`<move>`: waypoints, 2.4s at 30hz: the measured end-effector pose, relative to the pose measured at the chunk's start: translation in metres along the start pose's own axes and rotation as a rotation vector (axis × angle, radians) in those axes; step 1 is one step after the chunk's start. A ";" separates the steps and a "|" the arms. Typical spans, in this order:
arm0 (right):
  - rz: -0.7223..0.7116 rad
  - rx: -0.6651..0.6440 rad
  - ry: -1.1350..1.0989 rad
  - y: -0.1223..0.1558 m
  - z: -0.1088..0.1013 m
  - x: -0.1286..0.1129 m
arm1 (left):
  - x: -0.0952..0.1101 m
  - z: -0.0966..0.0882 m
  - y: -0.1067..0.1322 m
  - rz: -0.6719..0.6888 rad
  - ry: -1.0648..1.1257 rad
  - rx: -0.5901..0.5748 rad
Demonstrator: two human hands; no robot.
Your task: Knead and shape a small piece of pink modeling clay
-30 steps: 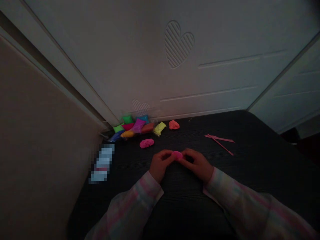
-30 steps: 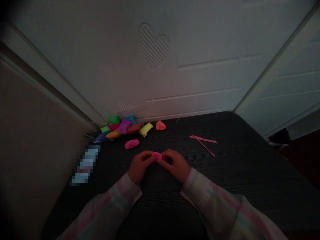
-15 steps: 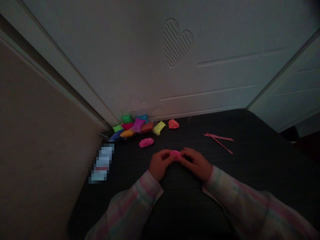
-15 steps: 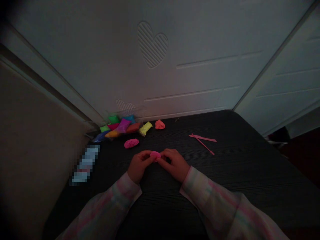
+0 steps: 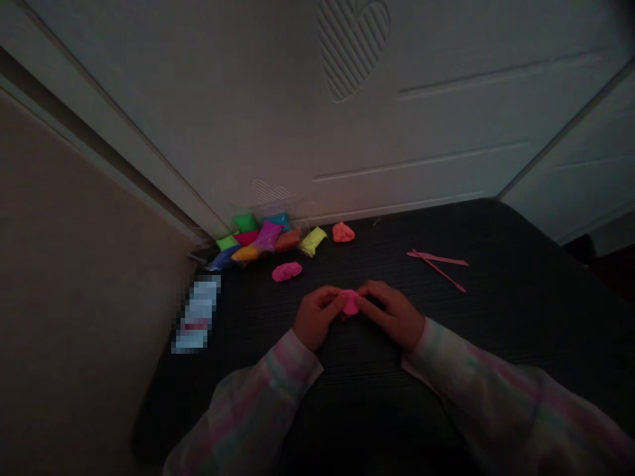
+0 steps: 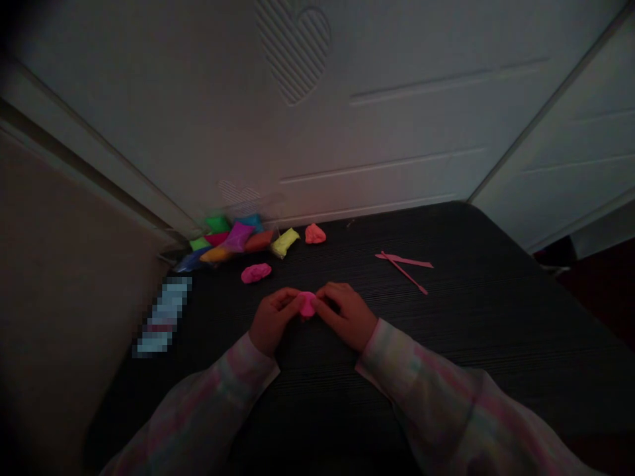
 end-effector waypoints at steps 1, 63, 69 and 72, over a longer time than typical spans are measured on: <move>0.014 0.015 -0.022 0.001 0.000 0.002 | -0.001 0.000 0.000 0.003 0.012 0.004; -0.254 0.063 0.104 0.004 0.004 -0.015 | -0.022 0.012 0.003 -0.247 0.093 -0.149; -0.094 0.107 -0.087 0.001 -0.004 -0.002 | -0.018 0.004 -0.001 -0.169 0.143 -0.040; -0.040 0.095 -0.116 -0.001 -0.003 0.005 | -0.014 0.006 -0.001 -0.137 0.100 -0.050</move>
Point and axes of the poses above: each hand's wrist, its own y-axis away from the middle knuckle, its own z-axis out of the palm, x = y × z, the point moved 7 cm from there along -y, towards the middle knuckle, and after that the axes turned 11 degrees about y, right-handed, at the moved point
